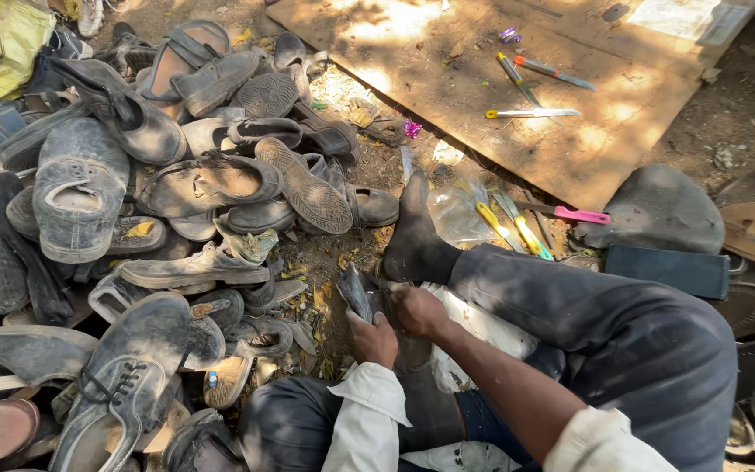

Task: The person sits on the ground and uses a knife to scrape and clean the soles of several worn shoes. They handle each shoe individually, turning them over to access different areas of the sole, and occasionally wipe the surface with a cloth.

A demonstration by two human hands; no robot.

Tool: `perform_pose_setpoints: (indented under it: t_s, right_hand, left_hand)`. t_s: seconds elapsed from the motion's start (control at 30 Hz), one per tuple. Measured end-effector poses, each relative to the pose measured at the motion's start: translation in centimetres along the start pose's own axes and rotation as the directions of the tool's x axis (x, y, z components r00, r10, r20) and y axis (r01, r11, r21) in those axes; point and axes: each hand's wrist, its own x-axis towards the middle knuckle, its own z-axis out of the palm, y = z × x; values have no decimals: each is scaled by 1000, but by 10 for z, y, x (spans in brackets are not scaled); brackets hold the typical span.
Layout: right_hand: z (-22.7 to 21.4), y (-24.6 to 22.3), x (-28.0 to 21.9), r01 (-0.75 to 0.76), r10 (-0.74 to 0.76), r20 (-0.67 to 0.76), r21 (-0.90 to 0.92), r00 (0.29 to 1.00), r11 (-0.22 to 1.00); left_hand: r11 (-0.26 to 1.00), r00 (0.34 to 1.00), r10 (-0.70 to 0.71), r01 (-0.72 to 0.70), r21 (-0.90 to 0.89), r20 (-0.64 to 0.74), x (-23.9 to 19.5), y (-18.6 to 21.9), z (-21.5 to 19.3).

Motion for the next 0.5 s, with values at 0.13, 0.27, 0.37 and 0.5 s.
perform_pose_setpoints:
  t_s: [0.13,0.27,0.37,0.5]
  right_hand:
    - [2,-10,21,45,-44,19,-36,999,998]
    - [10,13,-15,8,12,133,-149,991,989]
    - [22,36,-39,66,-55,52,-233,997,970]
    - [19,29,2,103,-87,152,-99,984,990]
  left_hand:
    - [1000,999,6,-6,17,37,-7,20,-22]
    - [1000,1000,7,-7,14,-7,-10,18,-24]
    - [998,1000,-1,2,59,-18,-15,15,-16]
    - [980,983,147,-130,150,-110,-22,22,-18]
